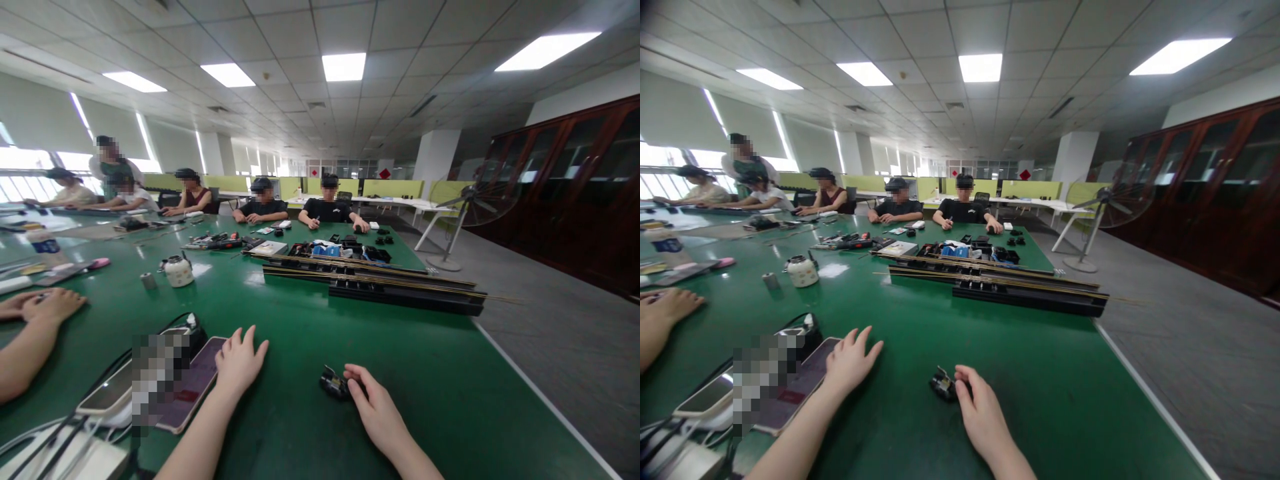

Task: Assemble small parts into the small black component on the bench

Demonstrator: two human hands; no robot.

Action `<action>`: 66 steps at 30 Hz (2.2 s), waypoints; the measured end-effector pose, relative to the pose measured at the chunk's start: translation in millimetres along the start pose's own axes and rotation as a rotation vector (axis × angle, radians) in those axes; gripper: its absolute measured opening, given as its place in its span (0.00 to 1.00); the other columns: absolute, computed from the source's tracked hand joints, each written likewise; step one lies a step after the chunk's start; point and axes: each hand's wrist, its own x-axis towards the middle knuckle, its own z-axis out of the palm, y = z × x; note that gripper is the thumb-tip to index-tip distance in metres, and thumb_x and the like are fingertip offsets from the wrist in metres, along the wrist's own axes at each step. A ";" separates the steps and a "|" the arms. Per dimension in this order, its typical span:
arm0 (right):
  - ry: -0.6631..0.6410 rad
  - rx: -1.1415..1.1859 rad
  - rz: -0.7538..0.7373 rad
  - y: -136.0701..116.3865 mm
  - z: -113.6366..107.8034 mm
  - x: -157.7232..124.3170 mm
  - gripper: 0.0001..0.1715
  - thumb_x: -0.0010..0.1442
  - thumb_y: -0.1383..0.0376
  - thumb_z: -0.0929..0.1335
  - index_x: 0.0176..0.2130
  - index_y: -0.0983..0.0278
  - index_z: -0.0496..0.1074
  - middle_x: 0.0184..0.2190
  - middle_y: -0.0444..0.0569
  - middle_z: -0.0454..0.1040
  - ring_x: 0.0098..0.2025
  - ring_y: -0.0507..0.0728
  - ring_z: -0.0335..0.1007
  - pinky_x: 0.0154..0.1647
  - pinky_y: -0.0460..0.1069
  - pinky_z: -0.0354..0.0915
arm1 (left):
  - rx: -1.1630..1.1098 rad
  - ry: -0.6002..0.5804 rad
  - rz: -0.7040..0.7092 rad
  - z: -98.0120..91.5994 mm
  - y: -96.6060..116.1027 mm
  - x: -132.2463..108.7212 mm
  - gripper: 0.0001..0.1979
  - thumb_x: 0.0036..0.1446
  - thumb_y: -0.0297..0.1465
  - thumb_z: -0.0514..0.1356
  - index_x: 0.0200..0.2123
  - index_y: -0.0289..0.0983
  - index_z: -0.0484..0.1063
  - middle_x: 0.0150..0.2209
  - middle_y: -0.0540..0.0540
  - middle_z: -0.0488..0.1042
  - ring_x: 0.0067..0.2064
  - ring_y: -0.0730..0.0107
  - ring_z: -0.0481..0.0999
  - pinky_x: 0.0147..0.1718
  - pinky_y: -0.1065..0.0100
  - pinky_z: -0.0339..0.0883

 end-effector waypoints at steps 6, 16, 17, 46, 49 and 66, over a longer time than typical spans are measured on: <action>0.018 0.027 -0.022 -0.8 5.1 1.5 0.19 0.56 0.54 0.63 0.45 0.59 0.70 0.43 0.49 0.75 0.48 0.59 0.69 0.51 0.53 0.61 | -0.250 0.096 0.408 5.6 16.2 -17.3 0.16 0.58 0.32 0.53 0.50 0.39 0.66 0.50 0.40 0.68 0.53 0.54 0.64 0.51 0.53 0.58; 0.022 0.027 -0.022 3.2 1.7 8.1 0.20 0.57 0.55 0.62 0.46 0.59 0.70 0.44 0.50 0.75 0.48 0.59 0.69 0.51 0.53 0.61 | -0.512 -0.405 0.704 35.0 35.6 -39.3 0.27 0.53 0.32 0.61 0.56 0.42 0.60 0.54 0.43 0.66 0.56 0.56 0.61 0.56 0.53 0.53; 0.019 0.023 -0.023 3.5 0.6 8.5 0.20 0.57 0.55 0.62 0.46 0.60 0.69 0.44 0.51 0.75 0.48 0.59 0.69 0.51 0.53 0.61 | -0.521 -0.411 0.711 34.7 38.0 -40.0 0.27 0.52 0.31 0.61 0.56 0.42 0.61 0.53 0.43 0.67 0.55 0.56 0.61 0.55 0.53 0.53; -0.029 0.017 -0.078 2.0 -22.7 3.6 0.17 0.56 0.60 0.63 0.45 0.60 0.70 0.44 0.51 0.74 0.47 0.59 0.69 0.50 0.53 0.62 | -0.543 -0.538 0.787 27.0 70.6 -55.4 0.23 0.49 0.30 0.63 0.50 0.41 0.64 0.45 0.45 0.67 0.46 0.59 0.64 0.47 0.61 0.57; -0.053 -0.055 -0.124 -5.0 -23.3 2.2 0.15 0.56 0.61 0.63 0.42 0.60 0.72 0.43 0.49 0.75 0.46 0.58 0.69 0.50 0.52 0.62 | -0.542 -0.547 0.798 23.9 71.1 -55.1 0.23 0.49 0.33 0.64 0.49 0.40 0.65 0.45 0.45 0.66 0.47 0.58 0.64 0.47 0.61 0.58; -0.100 -0.224 -0.163 -16.4 -15.6 -2.0 0.18 0.44 0.70 0.68 0.38 0.58 0.72 0.43 0.46 0.73 0.48 0.58 0.65 0.52 0.52 0.57 | -0.561 -0.515 0.831 18.7 64.4 -51.6 0.17 0.52 0.35 0.62 0.46 0.42 0.67 0.43 0.46 0.69 0.45 0.59 0.66 0.45 0.63 0.59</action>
